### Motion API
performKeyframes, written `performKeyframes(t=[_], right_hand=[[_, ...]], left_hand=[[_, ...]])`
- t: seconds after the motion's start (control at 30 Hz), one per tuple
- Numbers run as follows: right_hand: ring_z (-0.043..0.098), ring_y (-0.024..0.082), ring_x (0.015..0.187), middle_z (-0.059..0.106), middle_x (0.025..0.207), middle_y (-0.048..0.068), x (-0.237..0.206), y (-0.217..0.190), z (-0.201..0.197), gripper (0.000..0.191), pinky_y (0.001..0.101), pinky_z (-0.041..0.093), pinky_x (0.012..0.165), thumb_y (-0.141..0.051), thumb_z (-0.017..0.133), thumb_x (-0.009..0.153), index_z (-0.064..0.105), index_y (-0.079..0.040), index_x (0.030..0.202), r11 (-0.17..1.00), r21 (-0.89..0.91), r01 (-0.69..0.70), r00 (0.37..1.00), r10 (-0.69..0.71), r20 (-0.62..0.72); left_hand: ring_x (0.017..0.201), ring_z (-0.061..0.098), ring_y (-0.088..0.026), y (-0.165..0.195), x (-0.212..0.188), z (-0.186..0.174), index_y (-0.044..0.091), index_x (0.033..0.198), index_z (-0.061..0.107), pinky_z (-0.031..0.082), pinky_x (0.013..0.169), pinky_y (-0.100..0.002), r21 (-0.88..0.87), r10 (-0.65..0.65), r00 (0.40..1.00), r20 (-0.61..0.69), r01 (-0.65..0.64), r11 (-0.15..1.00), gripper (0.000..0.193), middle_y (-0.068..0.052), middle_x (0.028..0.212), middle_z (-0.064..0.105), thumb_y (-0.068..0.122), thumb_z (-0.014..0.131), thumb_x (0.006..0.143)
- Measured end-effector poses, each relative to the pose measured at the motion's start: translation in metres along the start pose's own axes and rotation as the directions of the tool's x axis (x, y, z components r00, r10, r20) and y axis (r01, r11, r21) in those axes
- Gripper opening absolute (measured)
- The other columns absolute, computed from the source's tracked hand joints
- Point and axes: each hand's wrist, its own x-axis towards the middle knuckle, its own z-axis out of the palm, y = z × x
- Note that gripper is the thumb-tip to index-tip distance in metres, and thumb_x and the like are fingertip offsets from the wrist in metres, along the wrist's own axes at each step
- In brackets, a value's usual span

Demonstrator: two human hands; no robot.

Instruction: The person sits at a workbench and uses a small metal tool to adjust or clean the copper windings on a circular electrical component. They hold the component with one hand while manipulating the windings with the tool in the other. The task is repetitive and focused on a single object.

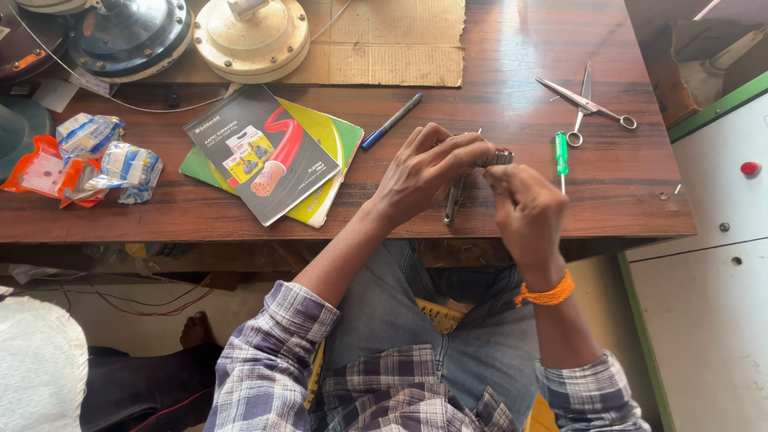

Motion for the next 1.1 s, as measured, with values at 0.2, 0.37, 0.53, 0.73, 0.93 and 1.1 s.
performKeyframes(t=[0.2,0.37,0.53,0.73,0.93,1.1], right_hand=[[0.068,0.026,0.075,0.069,0.087,0.014,-0.029,-0.009,0.010,0.007,0.0359,0.053,0.066,0.001,0.070,0.093,0.071,-0.002,0.099,0.998,-0.059,-0.036,0.996,0.040,0.074],[0.064,0.015,0.067,0.071,0.083,0.008,-0.029,-0.015,-0.026,0.008,0.0304,0.049,0.060,-0.003,0.078,0.092,0.076,-0.004,0.099,0.989,-0.050,-0.139,0.985,0.143,0.093],[0.054,0.010,0.066,0.067,0.081,0.006,-0.004,-0.026,-0.051,0.008,0.0278,0.041,0.060,-0.003,0.081,0.095,0.078,-0.004,0.102,0.979,-0.105,-0.177,0.983,0.180,0.022],[0.059,0.008,0.064,0.072,0.082,0.007,0.050,-0.018,-0.019,0.007,0.0260,0.043,0.057,-0.004,0.081,0.096,0.076,-0.002,0.100,0.998,-0.046,-0.039,0.992,0.044,0.115],[0.058,0.001,0.056,0.069,0.068,-0.001,0.076,0.007,0.005,0.010,0.0229,0.043,0.048,-0.009,0.079,0.094,0.079,-0.003,0.102,0.956,-0.003,-0.292,0.926,0.283,0.251],[0.042,0.002,0.051,0.052,0.058,-0.006,0.079,0.033,0.009,0.012,0.0254,0.033,0.043,-0.012,0.082,0.089,0.081,-0.006,0.099,0.887,-0.091,-0.453,0.842,0.460,0.282]], left_hand=[[0.120,0.055,-0.020,-0.002,-0.009,-0.003,0.022,0.121,0.063,0.044,0.104,-0.040,0.253,0.261,0.965,-0.019,-0.248,0.935,0.036,0.003,0.136,0.056,0.018,0.074,0.087],[0.088,0.063,-0.017,0.002,-0.015,0.005,0.015,0.107,0.071,0.053,0.080,-0.034,0.160,0.201,0.977,-0.068,-0.188,0.969,0.022,0.002,0.103,0.062,0.016,0.081,0.088],[0.065,0.065,-0.014,0.025,-0.019,0.020,0.010,0.089,0.071,0.052,0.060,-0.030,-0.137,-0.123,0.944,-0.305,0.084,0.987,0.012,-0.001,0.084,0.066,0.013,0.082,0.088],[0.062,0.059,-0.005,0.048,-0.023,0.033,0.004,0.084,0.071,0.045,0.056,-0.024,-0.566,-0.653,0.697,-0.295,0.423,0.707,0.011,0.000,0.074,0.063,0.007,0.078,0.090],[0.065,0.056,-0.002,0.055,-0.022,0.040,0.003,0.082,0.062,0.045,0.057,-0.023,-0.721,-0.794,0.581,-0.179,0.471,0.507,0.017,0.001,0.075,0.061,0.007,0.075,0.093],[0.065,0.057,-0.007,0.053,-0.020,0.042,0.003,0.082,0.062,0.047,0.061,-0.025,-0.574,-0.711,0.634,-0.304,0.473,0.668,0.016,-0.002,0.078,0.060,0.004,0.076,0.089]])
